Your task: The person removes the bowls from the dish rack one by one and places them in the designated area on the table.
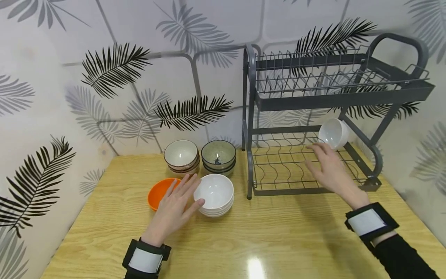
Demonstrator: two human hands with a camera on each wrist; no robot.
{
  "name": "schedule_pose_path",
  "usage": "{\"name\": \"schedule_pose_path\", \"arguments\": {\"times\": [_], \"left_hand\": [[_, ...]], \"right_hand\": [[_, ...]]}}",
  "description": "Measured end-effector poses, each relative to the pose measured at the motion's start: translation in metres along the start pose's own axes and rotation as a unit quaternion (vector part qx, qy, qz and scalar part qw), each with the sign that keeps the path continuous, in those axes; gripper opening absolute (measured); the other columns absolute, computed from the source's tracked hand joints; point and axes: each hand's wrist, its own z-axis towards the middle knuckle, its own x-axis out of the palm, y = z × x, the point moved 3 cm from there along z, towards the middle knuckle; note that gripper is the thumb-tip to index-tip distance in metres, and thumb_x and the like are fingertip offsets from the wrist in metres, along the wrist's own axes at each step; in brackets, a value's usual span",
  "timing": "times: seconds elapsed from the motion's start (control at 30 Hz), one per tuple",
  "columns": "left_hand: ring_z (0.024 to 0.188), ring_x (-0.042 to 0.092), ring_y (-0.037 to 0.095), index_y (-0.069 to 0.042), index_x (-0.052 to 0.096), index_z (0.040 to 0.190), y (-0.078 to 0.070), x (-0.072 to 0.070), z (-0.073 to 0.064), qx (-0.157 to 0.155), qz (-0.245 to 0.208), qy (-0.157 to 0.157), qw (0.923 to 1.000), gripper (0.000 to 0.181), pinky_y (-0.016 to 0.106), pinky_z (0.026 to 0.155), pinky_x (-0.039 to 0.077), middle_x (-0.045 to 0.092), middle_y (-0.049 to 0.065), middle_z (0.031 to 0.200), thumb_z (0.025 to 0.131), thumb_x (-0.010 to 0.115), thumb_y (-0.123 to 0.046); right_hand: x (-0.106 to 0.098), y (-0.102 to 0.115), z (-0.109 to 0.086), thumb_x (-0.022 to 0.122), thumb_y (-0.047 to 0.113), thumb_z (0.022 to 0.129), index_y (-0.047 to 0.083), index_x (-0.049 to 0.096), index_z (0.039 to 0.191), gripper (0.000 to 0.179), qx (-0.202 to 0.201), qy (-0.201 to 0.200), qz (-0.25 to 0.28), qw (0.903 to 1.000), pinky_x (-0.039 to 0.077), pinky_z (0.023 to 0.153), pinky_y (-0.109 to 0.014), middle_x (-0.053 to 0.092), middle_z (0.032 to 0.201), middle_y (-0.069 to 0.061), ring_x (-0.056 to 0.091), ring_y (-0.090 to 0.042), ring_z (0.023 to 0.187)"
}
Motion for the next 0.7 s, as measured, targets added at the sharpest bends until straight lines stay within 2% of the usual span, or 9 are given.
{"name": "schedule_pose_path", "arguments": {"times": [0.07, 0.23, 0.33, 0.43, 0.57, 0.7], "left_hand": [[0.141, 0.023, 0.024, -0.009, 0.044, 0.145, 0.0, 0.001, -0.001, 0.007, 0.002, -0.004, 1.0, 0.061, 0.055, 0.114, 0.022, 0.035, 0.007, 0.152, 0.095, 0.054, -0.044], [0.142, 0.018, 0.021, -0.011, 0.042, 0.146, -0.003, 0.001, -0.002, 0.014, -0.001, -0.003, 0.9999, 0.061, 0.052, 0.116, 0.018, 0.032, 0.004, 0.154, 0.095, 0.054, -0.043], [0.142, 0.018, 0.021, -0.011, 0.041, 0.147, -0.004, 0.002, -0.003, 0.016, -0.003, 0.0, 0.9999, 0.062, 0.052, 0.116, 0.017, 0.033, 0.005, 0.153, 0.095, 0.054, -0.042], [0.142, 0.02, 0.022, -0.011, 0.04, 0.147, -0.005, 0.002, -0.004, 0.019, -0.003, -0.003, 0.9998, 0.062, 0.053, 0.116, 0.018, 0.034, 0.006, 0.153, 0.095, 0.055, -0.042], [0.142, 0.021, 0.024, -0.012, 0.038, 0.148, -0.005, 0.002, -0.004, 0.026, 0.003, -0.006, 0.9996, 0.063, 0.053, 0.115, 0.02, 0.034, 0.007, 0.153, 0.096, 0.053, -0.043], [0.141, 0.023, 0.025, -0.012, 0.038, 0.148, -0.005, 0.003, -0.005, 0.03, 0.008, -0.009, 0.9995, 0.063, 0.054, 0.114, 0.022, 0.034, 0.007, 0.153, 0.096, 0.052, -0.044]], "right_hand": [[-0.007, -0.02, 0.011, 0.059, 0.006, 0.091, -0.012, 0.045, 0.129, 0.044, 0.021, -0.005, -0.022, 0.9995, 0.035, 0.089, -0.074, 0.038, 0.132, -0.038, 0.037, -0.056, 0.115], [-0.017, -0.072, 0.036, 0.054, 0.006, 0.092, -0.016, 0.031, 0.137, 0.055, 0.111, 0.007, -0.05, 0.9925, 0.024, 0.095, -0.077, 0.023, 0.139, -0.043, 0.024, -0.062, 0.121], [-0.017, -0.092, 0.045, 0.052, 0.006, 0.091, -0.019, 0.022, 0.14, 0.063, 0.152, 0.02, -0.053, 0.9868, 0.022, 0.096, -0.078, 0.017, 0.14, -0.045, 0.021, -0.066, 0.12], [-0.015, -0.105, 0.051, 0.05, 0.008, 0.092, -0.02, 0.011, 0.142, 0.07, 0.175, 0.047, -0.053, 0.9821, 0.026, 0.092, -0.078, 0.014, 0.14, -0.046, 0.025, -0.068, 0.113], [-0.011, -0.114, 0.057, 0.046, 0.011, 0.094, -0.021, 0.002, 0.143, 0.073, 0.199, 0.075, -0.04, 0.9763, 0.026, 0.091, -0.078, 0.01, 0.139, -0.049, 0.026, -0.069, 0.11], [-0.009, -0.116, 0.065, 0.044, 0.009, 0.095, -0.021, 0.006, 0.141, 0.067, 0.211, 0.063, -0.025, 0.9751, 0.024, 0.092, -0.078, 0.013, 0.136, -0.05, 0.025, -0.067, 0.112]]}}
